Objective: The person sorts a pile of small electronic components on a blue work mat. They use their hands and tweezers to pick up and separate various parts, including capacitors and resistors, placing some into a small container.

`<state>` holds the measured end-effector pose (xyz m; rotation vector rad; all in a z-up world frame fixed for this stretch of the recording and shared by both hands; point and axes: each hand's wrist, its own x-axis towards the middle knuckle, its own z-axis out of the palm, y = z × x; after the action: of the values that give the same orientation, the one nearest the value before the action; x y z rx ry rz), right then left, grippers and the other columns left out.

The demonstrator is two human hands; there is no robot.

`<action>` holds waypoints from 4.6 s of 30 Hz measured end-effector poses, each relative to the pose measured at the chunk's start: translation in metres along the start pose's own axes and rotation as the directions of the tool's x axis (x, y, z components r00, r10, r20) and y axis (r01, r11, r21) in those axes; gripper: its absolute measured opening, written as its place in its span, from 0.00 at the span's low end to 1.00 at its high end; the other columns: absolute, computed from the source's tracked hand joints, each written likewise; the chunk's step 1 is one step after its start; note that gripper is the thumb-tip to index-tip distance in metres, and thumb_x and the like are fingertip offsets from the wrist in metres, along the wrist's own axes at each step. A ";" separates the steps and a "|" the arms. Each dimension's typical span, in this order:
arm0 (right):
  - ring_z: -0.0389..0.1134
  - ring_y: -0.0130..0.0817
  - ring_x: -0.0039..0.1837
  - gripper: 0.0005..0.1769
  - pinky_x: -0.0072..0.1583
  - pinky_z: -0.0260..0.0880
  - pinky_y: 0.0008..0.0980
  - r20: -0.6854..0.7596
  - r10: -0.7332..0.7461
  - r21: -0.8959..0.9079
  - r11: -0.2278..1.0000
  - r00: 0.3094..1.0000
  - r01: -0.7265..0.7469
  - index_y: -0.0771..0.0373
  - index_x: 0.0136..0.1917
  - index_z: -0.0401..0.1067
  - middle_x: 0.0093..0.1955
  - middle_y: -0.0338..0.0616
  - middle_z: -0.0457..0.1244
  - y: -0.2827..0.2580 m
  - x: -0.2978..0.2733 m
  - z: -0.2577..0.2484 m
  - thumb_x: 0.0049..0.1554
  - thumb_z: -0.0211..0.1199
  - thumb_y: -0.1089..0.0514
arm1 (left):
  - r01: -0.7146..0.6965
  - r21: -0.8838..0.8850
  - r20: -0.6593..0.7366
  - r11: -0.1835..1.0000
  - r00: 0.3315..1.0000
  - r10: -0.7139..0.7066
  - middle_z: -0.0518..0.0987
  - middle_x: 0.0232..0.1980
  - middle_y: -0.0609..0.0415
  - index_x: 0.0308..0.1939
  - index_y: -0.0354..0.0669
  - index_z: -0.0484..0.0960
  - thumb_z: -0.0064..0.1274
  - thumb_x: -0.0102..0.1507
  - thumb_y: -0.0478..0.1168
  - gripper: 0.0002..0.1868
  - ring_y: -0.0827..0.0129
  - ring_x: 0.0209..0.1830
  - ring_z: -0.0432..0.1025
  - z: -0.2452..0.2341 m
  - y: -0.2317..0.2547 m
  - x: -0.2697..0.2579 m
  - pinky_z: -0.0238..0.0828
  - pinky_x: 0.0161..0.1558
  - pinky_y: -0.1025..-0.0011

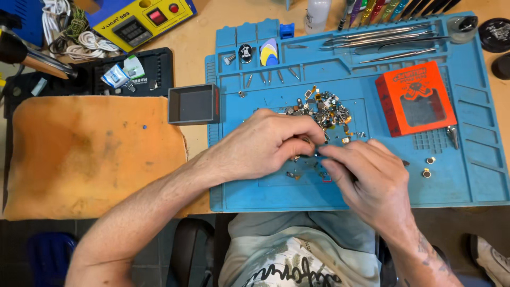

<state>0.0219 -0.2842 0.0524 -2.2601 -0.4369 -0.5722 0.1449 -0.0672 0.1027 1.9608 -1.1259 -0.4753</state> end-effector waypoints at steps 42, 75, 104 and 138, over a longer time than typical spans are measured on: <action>0.68 0.31 0.45 0.03 0.46 0.70 0.28 -0.022 0.506 -0.433 0.773 0.862 -0.464 0.64 0.50 0.84 0.50 0.43 0.74 0.012 -0.048 -0.115 0.66 0.77 0.65 | -0.508 0.367 -0.300 0.779 0.728 0.616 0.88 0.40 0.48 0.41 0.34 0.87 0.76 0.68 0.37 0.12 0.63 0.32 0.83 -0.004 -0.040 -0.025 0.84 0.38 0.66; 0.63 0.55 0.61 0.33 0.66 0.61 0.58 0.283 0.247 -0.571 0.820 0.927 -0.045 0.38 0.77 0.78 0.70 0.43 0.65 0.011 -0.023 -0.005 0.66 0.54 0.28 | -0.270 0.601 -0.165 0.752 0.879 0.448 0.75 0.58 0.47 0.52 0.38 0.82 0.49 0.80 0.26 0.07 0.54 0.53 0.68 -0.002 -0.053 -0.007 0.59 0.49 0.57; 0.63 0.45 0.55 0.15 0.59 0.58 0.49 0.216 0.152 -0.483 0.875 0.965 -0.030 0.44 0.66 0.82 0.62 0.36 0.68 0.000 -0.020 -0.007 0.68 0.69 0.45 | -0.343 0.588 -0.205 0.733 0.813 0.545 0.82 0.63 0.46 0.50 0.38 0.85 0.48 0.81 0.28 0.10 0.56 0.57 0.76 0.014 -0.024 -0.008 0.63 0.55 0.59; 0.64 0.42 0.42 0.06 0.52 0.56 0.41 0.038 0.039 -0.121 0.992 0.999 -0.034 0.65 0.47 0.76 0.43 0.44 0.70 -0.014 -0.006 0.001 0.68 0.65 0.63 | -0.515 0.434 -0.220 0.740 0.736 0.641 0.81 0.51 0.49 0.45 0.37 0.83 0.51 0.81 0.34 0.11 0.57 0.42 0.70 0.020 -0.015 -0.013 0.64 0.49 0.59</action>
<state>0.0102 -0.2747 0.0567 -2.3938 -0.3892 -0.5481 0.1332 -0.0618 0.0774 1.7270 -1.5702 0.4436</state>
